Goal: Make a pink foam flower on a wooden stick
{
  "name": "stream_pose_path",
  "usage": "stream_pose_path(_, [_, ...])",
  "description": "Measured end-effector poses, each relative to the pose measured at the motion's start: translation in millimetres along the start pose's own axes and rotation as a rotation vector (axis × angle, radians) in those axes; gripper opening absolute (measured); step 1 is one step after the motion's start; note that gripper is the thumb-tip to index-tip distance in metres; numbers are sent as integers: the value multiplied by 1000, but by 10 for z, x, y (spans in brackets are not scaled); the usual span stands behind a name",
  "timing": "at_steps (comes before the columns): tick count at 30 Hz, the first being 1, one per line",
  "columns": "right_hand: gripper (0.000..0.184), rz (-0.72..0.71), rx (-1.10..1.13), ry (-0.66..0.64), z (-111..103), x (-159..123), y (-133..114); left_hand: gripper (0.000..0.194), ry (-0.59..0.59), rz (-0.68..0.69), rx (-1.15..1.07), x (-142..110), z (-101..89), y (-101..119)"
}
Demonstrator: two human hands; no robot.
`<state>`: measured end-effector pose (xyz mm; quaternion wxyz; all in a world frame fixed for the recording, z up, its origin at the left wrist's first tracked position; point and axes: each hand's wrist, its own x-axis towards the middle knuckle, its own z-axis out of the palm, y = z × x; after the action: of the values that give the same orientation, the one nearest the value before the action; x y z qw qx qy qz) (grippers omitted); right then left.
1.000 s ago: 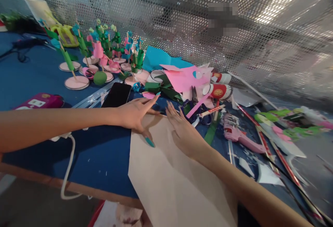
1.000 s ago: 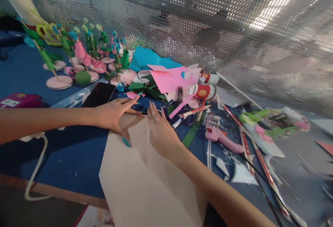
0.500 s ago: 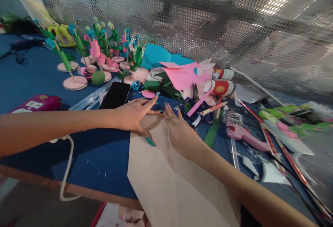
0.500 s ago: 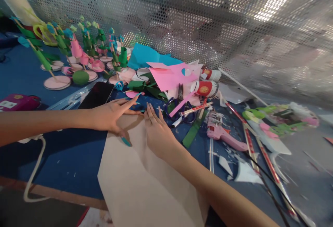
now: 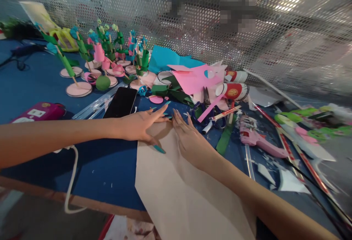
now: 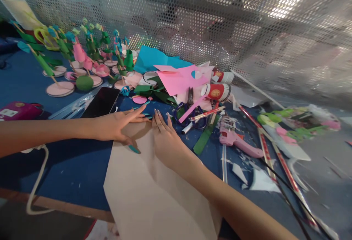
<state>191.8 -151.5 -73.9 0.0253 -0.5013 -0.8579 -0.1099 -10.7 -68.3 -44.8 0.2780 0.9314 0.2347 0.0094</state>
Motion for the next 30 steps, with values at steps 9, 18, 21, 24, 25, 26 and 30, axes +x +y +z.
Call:
stream_pose_path(9, [58,27,24,-1,40,4,-1,121,47,0,-48,-40,4,83])
stream_pose_path(18, [57,24,-7,-9,16,-1,-15,121,41,42,2,-35,37,51])
stream_pose_path(21, [57,13,-22,0,18,-13,-22,120,46,49,49,-53,56,70])
stream_pose_path(24, [56,10,-29,8,27,-27,-22,118,40,58,81,-69,71,82])
stream_pose_path(25, [56,4,-34,15,28,-31,-21,118,37,59,84,-72,74,84])
stream_pose_path(26, [55,-2,-38,23,29,-33,-22,118,35,60,86,-73,75,85])
stream_pose_path(30, [54,-14,-49,44,22,-35,-30,117,34,44,88,-69,77,94])
